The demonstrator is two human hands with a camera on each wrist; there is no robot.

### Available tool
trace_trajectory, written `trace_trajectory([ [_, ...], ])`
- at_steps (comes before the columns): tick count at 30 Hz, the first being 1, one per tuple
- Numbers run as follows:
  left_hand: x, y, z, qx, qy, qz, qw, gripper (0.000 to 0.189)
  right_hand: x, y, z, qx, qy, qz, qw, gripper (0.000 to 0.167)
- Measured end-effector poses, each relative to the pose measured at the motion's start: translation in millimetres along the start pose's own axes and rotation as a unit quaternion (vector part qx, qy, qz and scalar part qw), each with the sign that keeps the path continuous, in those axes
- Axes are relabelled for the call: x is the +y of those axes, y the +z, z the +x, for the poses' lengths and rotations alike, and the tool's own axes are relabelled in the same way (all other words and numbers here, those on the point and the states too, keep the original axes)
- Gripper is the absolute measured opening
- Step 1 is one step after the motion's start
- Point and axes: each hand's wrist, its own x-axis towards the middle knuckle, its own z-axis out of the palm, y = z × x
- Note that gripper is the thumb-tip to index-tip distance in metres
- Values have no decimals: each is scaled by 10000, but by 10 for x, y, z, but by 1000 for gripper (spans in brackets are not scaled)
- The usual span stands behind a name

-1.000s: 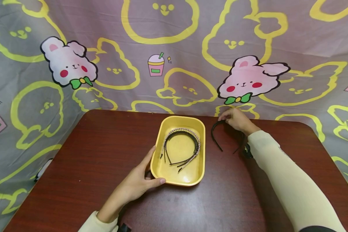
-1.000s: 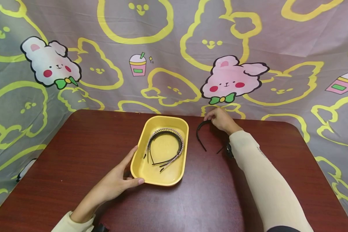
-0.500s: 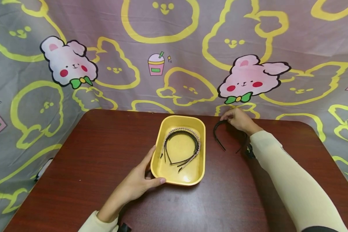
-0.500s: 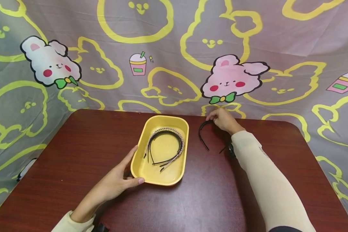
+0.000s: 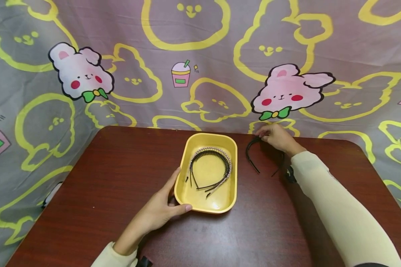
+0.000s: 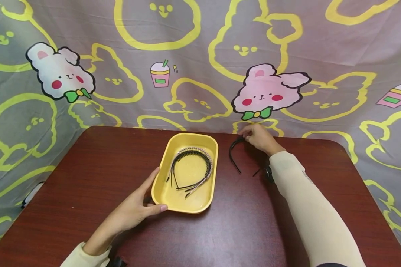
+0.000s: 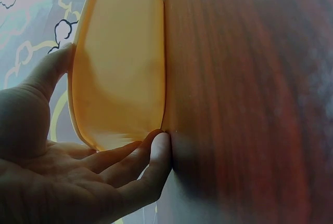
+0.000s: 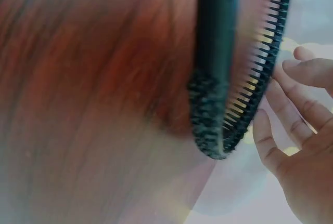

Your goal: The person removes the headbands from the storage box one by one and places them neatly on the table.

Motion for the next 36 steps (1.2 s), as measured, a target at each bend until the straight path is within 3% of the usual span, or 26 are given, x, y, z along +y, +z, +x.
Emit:
trace_trajectory([
  [12, 14, -2, -10, 77, -119, 55, 9999, 112, -127, -104, -204, 525, -220, -43, 9984, 20],
  [23, 9, 9, -11, 77, -42, 15, 10000, 111, -242, -159, -391, 567, -303, 147, 9978, 29],
  [36, 13, 0, -17, 68, -47, 104, 9999, 112, -358, -98, -597, 846, -444, 151, 9953, 24],
])
